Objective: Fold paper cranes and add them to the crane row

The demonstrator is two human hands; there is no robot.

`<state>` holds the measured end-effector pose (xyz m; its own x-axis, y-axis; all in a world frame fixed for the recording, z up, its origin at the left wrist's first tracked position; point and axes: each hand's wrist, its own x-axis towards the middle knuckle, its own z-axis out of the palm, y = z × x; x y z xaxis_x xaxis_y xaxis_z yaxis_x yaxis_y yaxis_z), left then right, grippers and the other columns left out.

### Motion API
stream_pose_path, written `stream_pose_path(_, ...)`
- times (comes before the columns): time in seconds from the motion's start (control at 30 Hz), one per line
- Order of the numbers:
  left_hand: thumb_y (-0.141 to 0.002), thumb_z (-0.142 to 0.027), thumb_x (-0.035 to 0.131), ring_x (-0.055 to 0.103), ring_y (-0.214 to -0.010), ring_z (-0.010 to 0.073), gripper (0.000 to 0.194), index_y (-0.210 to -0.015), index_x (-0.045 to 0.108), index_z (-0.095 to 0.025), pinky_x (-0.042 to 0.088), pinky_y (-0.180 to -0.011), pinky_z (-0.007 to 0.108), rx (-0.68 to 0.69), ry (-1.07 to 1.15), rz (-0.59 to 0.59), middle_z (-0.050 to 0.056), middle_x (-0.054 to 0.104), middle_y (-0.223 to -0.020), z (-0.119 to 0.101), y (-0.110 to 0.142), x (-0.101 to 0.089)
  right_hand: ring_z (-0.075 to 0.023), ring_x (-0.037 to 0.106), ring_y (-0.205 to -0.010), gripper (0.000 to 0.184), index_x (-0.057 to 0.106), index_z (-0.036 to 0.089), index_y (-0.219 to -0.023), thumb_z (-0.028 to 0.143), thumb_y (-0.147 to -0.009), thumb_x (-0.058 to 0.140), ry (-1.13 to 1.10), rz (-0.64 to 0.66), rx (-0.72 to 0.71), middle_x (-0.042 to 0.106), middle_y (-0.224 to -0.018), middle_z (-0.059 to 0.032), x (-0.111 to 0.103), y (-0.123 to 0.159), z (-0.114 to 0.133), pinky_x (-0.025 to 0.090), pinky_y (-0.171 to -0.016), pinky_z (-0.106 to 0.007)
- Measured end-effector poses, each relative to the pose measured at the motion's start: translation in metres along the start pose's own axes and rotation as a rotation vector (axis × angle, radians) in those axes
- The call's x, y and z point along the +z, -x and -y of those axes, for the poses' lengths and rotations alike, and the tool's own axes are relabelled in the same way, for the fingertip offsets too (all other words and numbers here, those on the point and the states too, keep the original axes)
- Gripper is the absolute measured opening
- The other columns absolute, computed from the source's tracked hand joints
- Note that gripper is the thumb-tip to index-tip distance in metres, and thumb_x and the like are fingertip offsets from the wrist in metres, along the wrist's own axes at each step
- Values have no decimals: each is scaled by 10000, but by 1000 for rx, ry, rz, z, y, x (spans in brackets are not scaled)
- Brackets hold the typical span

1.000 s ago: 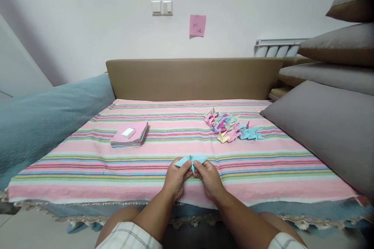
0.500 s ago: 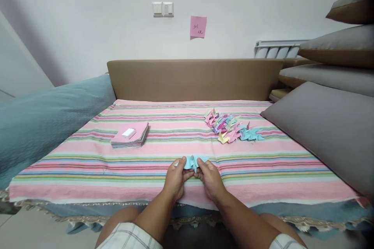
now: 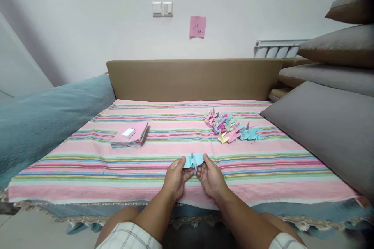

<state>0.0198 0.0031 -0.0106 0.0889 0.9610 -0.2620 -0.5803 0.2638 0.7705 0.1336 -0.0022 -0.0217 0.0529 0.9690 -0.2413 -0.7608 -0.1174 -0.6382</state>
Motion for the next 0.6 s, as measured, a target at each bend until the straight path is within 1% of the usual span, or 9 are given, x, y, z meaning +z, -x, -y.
stream_pose_path(0.17, -629, -358, 766, 621, -567, 123, 329, -764, 573, -128, 534, -541, 228, -13, 6, -6, 22, 640, -665, 0, 1, 0, -47, 483, -440, 280, 548, 169, -707, 337, -653, 766, -61, 5, -23, 511, -510, 74, 0, -1, 1, 398, -374, -127)
stream_pose_path(0.27, -649, -358, 754, 601, -542, 98, 311, -757, 576, -128, 534, -539, 217, -7, -3, -6, 12, 631, -652, 1, 1, 0, -50, 503, -447, 272, 557, 164, -715, 323, -655, 768, -74, 12, -13, 527, -516, 70, -1, -2, 2, 427, -382, -128)
stream_pose_path(0.4, -650, -381, 750, 561, -495, 67, 327, -766, 578, -128, 532, -533, 206, 1, -21, 2, -7, 610, -619, 3, 0, 0, -58, 535, -476, 274, 561, 159, -717, 307, -644, 779, -96, 26, -28, 541, -526, 64, -1, -4, 2, 479, -427, -145)
stream_pose_path(0.47, -650, -394, 748, 537, -468, 55, 336, -763, 574, -130, 525, -519, 195, 0, -25, 16, -23, 585, -578, 4, -1, -1, -51, 520, -459, 287, 552, 163, -703, 309, -631, 788, -90, 9, -44, 517, -509, 76, -2, -5, 2, 457, -400, -131)
stream_pose_path(0.57, -663, -406, 736, 514, -437, 50, 332, -744, 563, -134, 511, -493, 182, -5, -25, 35, -41, 544, -514, 6, -1, -3, -35, 486, -429, 301, 550, 163, -695, 318, -618, 797, -69, -10, -54, 493, -494, 85, -2, -5, 2, 392, -343, -100)
stream_pose_path(0.6, -671, -405, 731, 515, -432, 52, 328, -740, 558, -136, 511, -489, 182, -5, -21, 36, -42, 541, -506, 7, -1, -3, -35, 490, -431, 303, 551, 162, -695, 317, -614, 799, -69, -10, -55, 499, -497, 83, -2, -5, 2, 395, -346, -98)
